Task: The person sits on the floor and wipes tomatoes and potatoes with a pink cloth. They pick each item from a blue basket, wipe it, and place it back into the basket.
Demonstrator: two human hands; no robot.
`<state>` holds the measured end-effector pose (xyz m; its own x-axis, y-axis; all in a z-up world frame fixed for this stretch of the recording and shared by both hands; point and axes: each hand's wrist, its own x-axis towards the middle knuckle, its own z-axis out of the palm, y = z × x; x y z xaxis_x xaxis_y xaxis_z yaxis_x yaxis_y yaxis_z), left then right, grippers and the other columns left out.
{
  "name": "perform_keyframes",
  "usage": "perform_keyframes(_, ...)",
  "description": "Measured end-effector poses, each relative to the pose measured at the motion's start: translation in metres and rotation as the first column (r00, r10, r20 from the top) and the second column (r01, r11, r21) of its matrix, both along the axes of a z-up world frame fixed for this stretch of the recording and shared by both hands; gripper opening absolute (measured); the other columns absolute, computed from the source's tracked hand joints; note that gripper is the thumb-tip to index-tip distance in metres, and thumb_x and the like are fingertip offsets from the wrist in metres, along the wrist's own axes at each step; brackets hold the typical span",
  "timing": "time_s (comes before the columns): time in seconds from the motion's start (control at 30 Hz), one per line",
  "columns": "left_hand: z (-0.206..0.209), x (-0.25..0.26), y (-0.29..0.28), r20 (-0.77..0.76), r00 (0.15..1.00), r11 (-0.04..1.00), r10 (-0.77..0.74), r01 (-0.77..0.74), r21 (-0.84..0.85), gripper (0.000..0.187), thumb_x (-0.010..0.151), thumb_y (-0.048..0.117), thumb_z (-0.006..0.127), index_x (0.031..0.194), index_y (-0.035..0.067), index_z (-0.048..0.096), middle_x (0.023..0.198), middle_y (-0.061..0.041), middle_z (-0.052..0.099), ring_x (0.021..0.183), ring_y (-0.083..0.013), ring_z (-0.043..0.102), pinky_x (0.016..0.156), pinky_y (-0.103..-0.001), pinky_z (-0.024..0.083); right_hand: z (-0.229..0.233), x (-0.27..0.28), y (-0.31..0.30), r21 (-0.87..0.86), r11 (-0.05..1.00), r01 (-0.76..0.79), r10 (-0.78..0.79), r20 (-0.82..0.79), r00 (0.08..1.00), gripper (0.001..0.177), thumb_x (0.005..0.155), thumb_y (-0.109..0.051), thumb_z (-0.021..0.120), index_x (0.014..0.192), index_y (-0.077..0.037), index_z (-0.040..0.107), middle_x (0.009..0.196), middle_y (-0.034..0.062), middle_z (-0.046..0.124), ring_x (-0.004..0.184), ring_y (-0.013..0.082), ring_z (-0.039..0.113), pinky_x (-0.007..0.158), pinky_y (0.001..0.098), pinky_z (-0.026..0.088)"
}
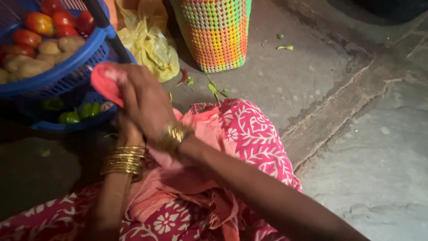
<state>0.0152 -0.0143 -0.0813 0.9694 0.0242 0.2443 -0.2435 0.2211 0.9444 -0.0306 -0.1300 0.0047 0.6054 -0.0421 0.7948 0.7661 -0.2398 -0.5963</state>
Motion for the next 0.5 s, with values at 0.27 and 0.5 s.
perform_keyframes(0.27, 0.021, -0.027, 0.003, 0.096, 0.992, 0.964, 0.079, -0.101, 0.245, 0.065, 0.112, 0.052, 0.035, 0.157, 0.007, 0.02, 0.156, -0.003, 0.033, 0.142, -0.018, 0.037, 0.115, -0.035, 0.034, 0.011, 0.076, -0.002, -0.068, 0.979, -0.192, 0.069, -0.777, 0.625, 0.047, 0.098, -0.041, 0.052, 0.107, -0.004, 0.079, 0.096, 0.0176, 0.078, 0.095, 0.0345, 0.077, 0.087, 0.0415, 0.057)
perform_keyframes(0.5, 0.048, -0.014, -0.005, 0.276, 0.942, 0.882, 0.191, -0.288, 0.372, 0.054, 0.112, 0.04, 0.047, 0.153, 0.007, 0.035, 0.148, -0.013, 0.048, 0.135, -0.0239, 0.052, 0.111, -0.039, 0.045, -0.012, 0.007, 0.007, 0.114, 0.993, -0.009, 0.019, -0.088, 0.996, 0.044, 0.116, -0.039, 0.047, 0.142, -0.004, 0.057, 0.137, 0.0216, 0.062, 0.13, 0.0388, 0.062, 0.11, 0.043, 0.049)
